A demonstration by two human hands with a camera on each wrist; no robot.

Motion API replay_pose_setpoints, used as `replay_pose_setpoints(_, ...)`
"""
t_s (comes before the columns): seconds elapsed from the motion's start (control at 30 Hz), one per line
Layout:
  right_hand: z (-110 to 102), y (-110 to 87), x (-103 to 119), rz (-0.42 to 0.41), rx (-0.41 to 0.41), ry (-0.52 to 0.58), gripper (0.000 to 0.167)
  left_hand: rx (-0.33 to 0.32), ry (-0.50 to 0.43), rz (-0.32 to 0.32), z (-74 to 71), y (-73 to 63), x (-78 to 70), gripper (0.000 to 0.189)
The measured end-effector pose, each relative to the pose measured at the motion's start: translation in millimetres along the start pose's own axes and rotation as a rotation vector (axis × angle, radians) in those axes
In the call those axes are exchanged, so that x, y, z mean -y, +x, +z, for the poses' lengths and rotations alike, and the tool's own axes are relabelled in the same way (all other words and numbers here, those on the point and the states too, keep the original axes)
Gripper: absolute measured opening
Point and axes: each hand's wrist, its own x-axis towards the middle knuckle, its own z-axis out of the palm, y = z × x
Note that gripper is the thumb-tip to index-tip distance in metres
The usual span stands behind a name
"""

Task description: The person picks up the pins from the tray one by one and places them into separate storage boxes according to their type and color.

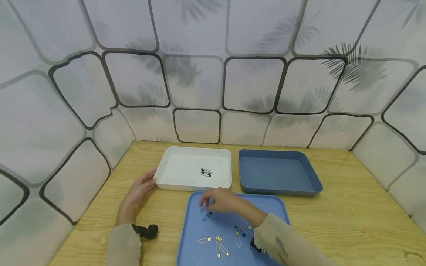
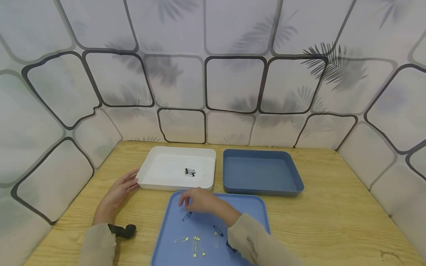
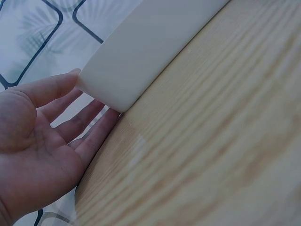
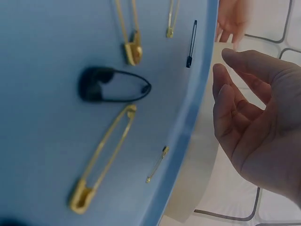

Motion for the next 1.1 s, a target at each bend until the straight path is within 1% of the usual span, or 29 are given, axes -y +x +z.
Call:
replay_pose_setpoints(0.07, 2, -1.1, 0, -0.01, 0.008, -0.009, 0.018, 0.002, -0.003, 0.003, -0.1, 0.1, 1.0, 0.051)
replay_pose_setpoints(0.2, 7, -2.4, -2, -0.02, 0.012, -0.074, 0.018, -0.002, 0.0, 0.008, -0.7, 0.4, 2.6, 0.052)
replay_pose_setpoints(0.3, 9, -3.6, -1, -0.007, 0.019, -0.118, 0.019, -0.007, 0.004, 0.01, -0.8, 0.7, 3.5, 0.053)
replay_pose_setpoints(0.57, 13, -4.1, -1, 0.012, 0.016, -0.168, 0.021, 0.0, -0.004, 0.021, -1.5, 0.2, 3.1, 0.053)
replay_pose_setpoints(0.77, 14, -3.8, -2, 0.004, 0.008, -0.168, 0.022, -0.002, 0.004, 0.022, -1.9, 0.6, 3.1, 0.052)
replay_pose_setpoints(1.03, 13, -4.6, -3, -0.015, 0.012, -0.142, 0.02, -0.01, -0.007, 0.0, -2.2, 3.1, 5.5, 0.05)
replay_pose_setpoints(1.1, 14, -4.9, -3, -0.018, 0.012, -0.141, 0.02, -0.008, 0.003, 0.001, -2.3, 3.5, 5.5, 0.051)
